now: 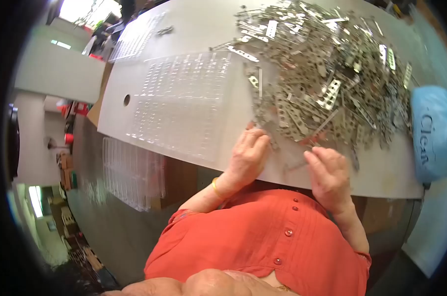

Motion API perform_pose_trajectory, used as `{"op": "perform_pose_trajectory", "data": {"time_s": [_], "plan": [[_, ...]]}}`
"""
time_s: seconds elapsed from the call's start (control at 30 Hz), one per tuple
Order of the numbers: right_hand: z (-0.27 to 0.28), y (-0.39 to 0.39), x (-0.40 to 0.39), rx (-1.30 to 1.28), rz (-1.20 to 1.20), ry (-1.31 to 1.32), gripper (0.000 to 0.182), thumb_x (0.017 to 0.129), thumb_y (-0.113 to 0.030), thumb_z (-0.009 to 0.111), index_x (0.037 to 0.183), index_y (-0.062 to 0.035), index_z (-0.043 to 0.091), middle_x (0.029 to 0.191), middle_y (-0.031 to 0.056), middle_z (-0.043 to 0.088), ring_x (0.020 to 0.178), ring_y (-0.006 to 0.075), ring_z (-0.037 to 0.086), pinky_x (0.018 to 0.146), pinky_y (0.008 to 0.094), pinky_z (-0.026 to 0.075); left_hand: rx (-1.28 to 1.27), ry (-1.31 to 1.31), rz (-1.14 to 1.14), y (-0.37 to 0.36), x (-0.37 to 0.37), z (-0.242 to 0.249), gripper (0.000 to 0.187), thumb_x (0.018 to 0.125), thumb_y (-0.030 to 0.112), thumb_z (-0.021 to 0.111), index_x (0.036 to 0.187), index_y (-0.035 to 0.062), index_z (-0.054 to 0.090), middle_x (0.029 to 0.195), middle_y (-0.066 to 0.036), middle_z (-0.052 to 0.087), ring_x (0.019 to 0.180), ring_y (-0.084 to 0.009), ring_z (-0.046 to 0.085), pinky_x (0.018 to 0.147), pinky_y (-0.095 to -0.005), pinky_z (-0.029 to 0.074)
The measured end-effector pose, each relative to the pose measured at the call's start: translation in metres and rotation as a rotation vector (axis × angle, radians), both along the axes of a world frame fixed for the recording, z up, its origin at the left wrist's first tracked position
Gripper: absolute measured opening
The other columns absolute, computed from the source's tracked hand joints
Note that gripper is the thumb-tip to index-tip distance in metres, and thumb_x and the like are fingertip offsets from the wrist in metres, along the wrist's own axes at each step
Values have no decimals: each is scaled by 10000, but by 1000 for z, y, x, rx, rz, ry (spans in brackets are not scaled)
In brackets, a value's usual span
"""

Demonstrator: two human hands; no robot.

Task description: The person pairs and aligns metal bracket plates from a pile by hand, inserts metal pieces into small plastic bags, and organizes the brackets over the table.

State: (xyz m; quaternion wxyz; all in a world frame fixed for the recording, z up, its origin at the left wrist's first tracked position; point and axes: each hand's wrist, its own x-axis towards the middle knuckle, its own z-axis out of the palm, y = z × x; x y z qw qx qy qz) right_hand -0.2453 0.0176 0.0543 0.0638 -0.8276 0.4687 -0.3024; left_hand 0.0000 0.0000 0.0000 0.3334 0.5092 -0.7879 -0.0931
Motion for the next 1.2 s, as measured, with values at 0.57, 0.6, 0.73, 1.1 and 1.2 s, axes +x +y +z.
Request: {"op": "perform_pose_trajectory", "data": {"time_s": [0.57, 0.6, 0.73, 1.1, 1.2], "plan": [[7, -24, 19, 221, 330, 234, 239, 742, -3, 641, 972, -56, 674, 967, 64, 622, 982, 241, 610, 1022, 443, 429, -51, 76, -17, -24, 13, 1, 150, 838, 10, 669, 977, -22, 621, 1165, -213, 607, 1087, -378, 602, 951, -432, 492], [5, -25, 17, 217, 352, 227, 241, 743, -1, 641, 975, -56, 672, 964, 61, 626, 979, 240, 610, 1017, 440, 433, -24, 79, -6, -24, 13, 6, 146, 841, 12, 672, 977, -15, 627, 1158, -212, 611, 1087, -377, 602, 948, -431, 491], [-7, -31, 16, 190, 343, 125, 227, 754, -8, 649, 976, -54, 662, 953, 68, 637, 935, 242, 618, 971, 420, 455, -34, 117, -20, -28, 8, 20, 155, 841, 7, 683, 985, -1, 628, 1094, -191, 631, 1020, -362, 620, 905, -431, 502], [8, -73, 28, 774, -114, -1163, 124, 1001, -77, 600, 1106, -11, 602, 998, 27, 667, 876, 79, 642, 745, 246, 566, 630, 820, -249, -67, -37, 50, 290, 993, 131, 632, 1220, -22, 536, 1019, -36, 627, 876, -75, 626, 718, -224, 517], [11, -75, 31, 873, -128, -1277, 126, 1000, -70, 598, 1109, -8, 586, 979, 44, 671, 847, 97, 654, 735, 251, 572, 885, 926, -347, -73, -45, 59, 273, 991, 119, 628, 1204, -21, 532, 1025, -57, 624, 826, -92, 653, 711, -223, 532]]}}
